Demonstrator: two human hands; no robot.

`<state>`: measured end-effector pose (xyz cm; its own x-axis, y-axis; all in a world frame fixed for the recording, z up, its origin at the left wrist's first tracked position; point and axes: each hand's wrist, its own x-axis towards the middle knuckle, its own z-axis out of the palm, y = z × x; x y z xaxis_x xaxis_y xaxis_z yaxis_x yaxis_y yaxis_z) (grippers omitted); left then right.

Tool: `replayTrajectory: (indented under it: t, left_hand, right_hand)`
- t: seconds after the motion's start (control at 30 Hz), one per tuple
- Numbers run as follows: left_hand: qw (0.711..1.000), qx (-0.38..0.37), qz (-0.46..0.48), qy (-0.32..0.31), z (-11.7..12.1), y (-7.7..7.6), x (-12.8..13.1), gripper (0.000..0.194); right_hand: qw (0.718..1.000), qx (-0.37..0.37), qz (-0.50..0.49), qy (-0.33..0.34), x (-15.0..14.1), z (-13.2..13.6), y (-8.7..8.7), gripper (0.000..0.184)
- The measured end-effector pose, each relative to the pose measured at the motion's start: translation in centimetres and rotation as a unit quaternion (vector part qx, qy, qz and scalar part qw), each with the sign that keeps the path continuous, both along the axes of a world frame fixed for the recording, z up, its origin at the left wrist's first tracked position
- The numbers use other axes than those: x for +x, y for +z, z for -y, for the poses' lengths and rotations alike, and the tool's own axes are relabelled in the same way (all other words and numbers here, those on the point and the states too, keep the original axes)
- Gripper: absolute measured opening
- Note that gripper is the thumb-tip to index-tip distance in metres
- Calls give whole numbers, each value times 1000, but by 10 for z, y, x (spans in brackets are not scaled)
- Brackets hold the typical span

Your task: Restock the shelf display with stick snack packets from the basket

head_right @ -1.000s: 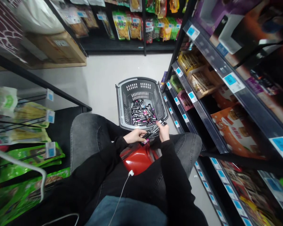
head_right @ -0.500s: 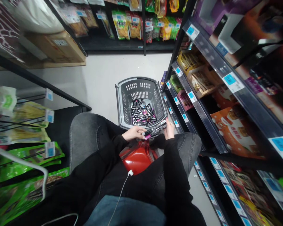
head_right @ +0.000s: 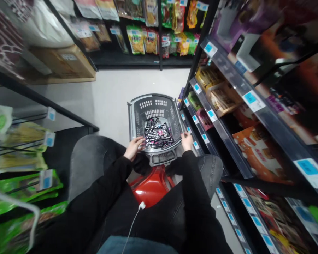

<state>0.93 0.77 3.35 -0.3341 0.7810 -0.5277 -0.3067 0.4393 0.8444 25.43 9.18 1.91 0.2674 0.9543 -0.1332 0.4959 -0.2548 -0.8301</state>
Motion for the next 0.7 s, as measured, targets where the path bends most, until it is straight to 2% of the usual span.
replayTrajectory:
  t: [0.07, 0.13, 0.2, 0.3, 0.37, 0.43, 0.5, 0.57, 0.6, 0.63, 0.7]
  left_hand:
    - [997, -1, 39, -66, 0, 2, 0, 29]
    - [995, 0, 31, -99, -2, -2, 0, 32]
    - [989, 17, 6, -145, -7, -8, 0, 34]
    - [983, 26, -12, -179, -13, -15, 2, 36]
    - [978, 21, -24, -208, -13, -16, 4, 38]
    - [965, 19, -57, -254, -11, -14, 7, 39]
    - [945, 29, -118, -304, -7, -11, 10, 39]
    - [920, 44, -193, -338, -5, -7, 11, 38]
    - [908, 49, -227, -348, -4, -4, 11, 38]
    - [899, 53, -254, -354, -3, -2, 11, 37]
    - [885, 56, -289, -362, -2, 3, 11, 38]
  right_hand:
    - [998, 24, 48, 43, 16, -7, 24, 22]
    - [990, 88, 79, 75, 37, -14, 63, 22]
    - [969, 188, 149, 58, 62, -20, 115, 25]
    - [895, 318, 310, -51, 101, -26, 208, 28]
    - [851, 330, 397, -91, 129, -36, 266, 28]
    - [831, 255, 480, -116, 158, -53, 310, 25]
    - [818, 132, 546, -125, 184, -75, 337, 26]
    - [819, 7, 563, -109, 206, -95, 347, 35]
    - [827, -32, 555, -87, 215, -103, 348, 35]
    - [836, -50, 543, -64, 222, -108, 347, 32]
    - [852, -25, 523, -24, 232, -113, 342, 25]
